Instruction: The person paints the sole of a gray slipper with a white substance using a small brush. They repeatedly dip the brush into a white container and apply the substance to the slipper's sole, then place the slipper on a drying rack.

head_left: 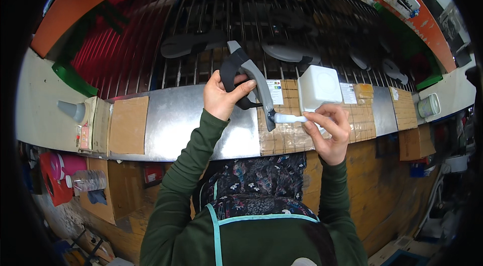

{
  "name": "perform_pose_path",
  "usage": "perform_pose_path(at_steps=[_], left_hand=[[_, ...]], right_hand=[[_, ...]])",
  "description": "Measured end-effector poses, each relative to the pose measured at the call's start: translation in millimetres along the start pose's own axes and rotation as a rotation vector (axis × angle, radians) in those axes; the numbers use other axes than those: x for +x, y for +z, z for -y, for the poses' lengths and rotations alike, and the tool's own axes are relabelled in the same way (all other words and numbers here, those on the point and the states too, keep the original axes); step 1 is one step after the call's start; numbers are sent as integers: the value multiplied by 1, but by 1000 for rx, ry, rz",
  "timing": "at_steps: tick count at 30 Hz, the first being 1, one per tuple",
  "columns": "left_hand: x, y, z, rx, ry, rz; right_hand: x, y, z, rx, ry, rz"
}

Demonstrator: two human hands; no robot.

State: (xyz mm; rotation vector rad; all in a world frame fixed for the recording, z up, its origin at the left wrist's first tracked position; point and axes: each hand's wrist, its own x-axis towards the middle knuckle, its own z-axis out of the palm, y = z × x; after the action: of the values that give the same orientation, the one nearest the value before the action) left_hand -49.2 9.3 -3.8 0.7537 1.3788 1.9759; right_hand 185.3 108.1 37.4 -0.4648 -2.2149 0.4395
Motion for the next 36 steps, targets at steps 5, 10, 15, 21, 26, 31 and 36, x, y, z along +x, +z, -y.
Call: perform_pose_path(at_steps=[5, 10, 15, 21, 26, 31, 36], left_hand=[[6, 0, 4, -24, -89, -24], [13, -1, 5, -17, -235, 27], [20, -1, -3, -32, -377, 82], [24, 1, -15, -47, -534, 106], [24, 2, -26, -92, -626, 135], [19, -10, -12, -300, -654, 161], [18, -30, 27, -459, -305, 405]], right_hand=[[8, 0, 1, -76, -50, -32], [20, -1, 2, -74, -111, -49], [31, -3, 3, -85, -170, -58], [45, -7, 6, -95, -219, -52], [54, -11, 7, -113, -262, -23], [57, -15, -4, 107, -202, 113], [42, 9, 15, 470, 86, 33]])
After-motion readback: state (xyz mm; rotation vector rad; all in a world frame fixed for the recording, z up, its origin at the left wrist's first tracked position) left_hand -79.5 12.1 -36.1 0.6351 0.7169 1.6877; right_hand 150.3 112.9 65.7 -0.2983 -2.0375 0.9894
